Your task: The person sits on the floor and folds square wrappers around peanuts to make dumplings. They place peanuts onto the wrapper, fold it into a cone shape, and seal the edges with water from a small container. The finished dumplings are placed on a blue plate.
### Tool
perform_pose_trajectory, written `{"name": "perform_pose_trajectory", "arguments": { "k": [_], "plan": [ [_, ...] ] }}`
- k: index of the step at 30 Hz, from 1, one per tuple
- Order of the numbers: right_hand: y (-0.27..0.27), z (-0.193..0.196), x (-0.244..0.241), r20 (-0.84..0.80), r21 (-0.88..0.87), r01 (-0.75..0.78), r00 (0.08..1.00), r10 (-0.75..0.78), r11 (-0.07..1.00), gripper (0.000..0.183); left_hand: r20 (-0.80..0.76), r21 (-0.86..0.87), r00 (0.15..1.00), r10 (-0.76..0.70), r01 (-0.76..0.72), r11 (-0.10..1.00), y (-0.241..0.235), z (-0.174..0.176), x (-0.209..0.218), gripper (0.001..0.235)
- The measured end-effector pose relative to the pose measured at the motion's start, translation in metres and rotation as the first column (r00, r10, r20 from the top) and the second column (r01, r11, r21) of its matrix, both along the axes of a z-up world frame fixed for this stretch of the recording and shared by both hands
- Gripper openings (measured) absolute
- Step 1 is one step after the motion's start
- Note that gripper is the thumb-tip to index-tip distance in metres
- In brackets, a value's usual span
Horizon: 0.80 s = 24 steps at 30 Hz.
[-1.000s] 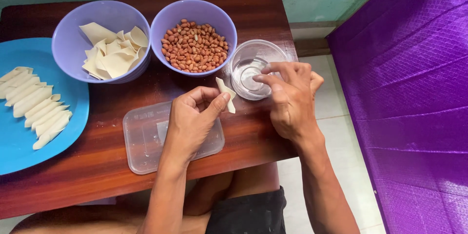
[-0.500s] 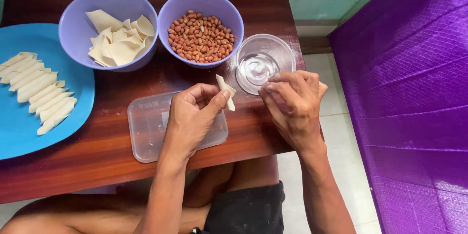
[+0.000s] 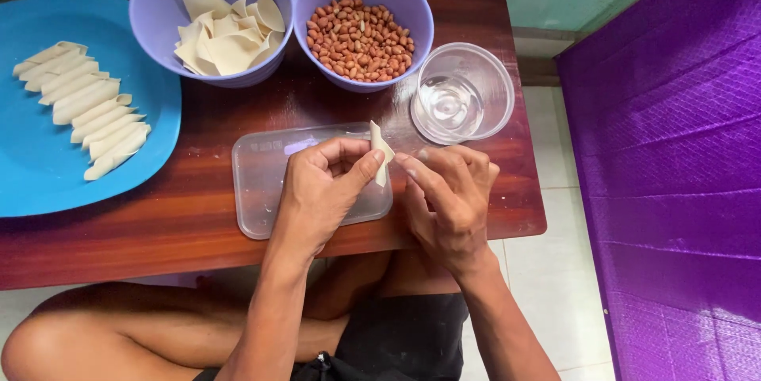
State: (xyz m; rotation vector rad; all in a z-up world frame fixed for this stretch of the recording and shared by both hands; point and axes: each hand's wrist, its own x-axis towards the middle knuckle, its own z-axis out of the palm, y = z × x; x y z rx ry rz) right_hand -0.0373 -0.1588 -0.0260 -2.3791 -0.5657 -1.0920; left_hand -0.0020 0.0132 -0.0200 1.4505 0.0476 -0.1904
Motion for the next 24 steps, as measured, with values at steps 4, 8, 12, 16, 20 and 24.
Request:
{"name": "perform_pose_trajectory", "arguments": {
  "k": [4, 8, 12, 16, 20, 24],
  "plan": [
    [0.004, 0.004, 0.002, 0.003, -0.059, -0.011, 1.000, 0.011, 0.998, 0.039, -0.017, -0.008, 1.000, 0.004, -0.004, 1.000, 0.004, 0.003, -0.006, 0.017],
    [0.007, 0.008, 0.002, 0.019, -0.110, -0.008, 1.000, 0.010, 0.994, 0.039, -0.013, -0.021, 1.000, -0.010, 0.010, 1.000, 0.006, 0.003, -0.008, 0.018],
    [0.005, 0.004, -0.001, 0.013, -0.120, -0.027, 0.999, 0.029, 0.992, 0.038, -0.002, -0.024, 1.000, -0.013, 0.013, 1.000, 0.009, 0.002, -0.008, 0.019],
    [0.009, 0.009, 0.003, 0.032, -0.128, -0.002, 0.999, 0.006, 0.992, 0.040, -0.004, -0.020, 1.000, -0.022, 0.022, 1.000, 0.010, 0.004, -0.011, 0.018],
    [0.007, 0.006, -0.002, 0.014, -0.100, -0.029, 0.999, 0.030, 0.995, 0.033, -0.007, -0.035, 1.000, -0.015, 0.015, 0.999, 0.011, 0.000, -0.010, 0.019],
    [0.007, 0.002, -0.006, -0.045, 0.046, -0.063, 0.997, 0.066, 0.997, 0.026, -0.016, -0.055, 1.000, -0.013, 0.012, 0.998, 0.013, -0.002, -0.010, 0.018]
  ]
}}
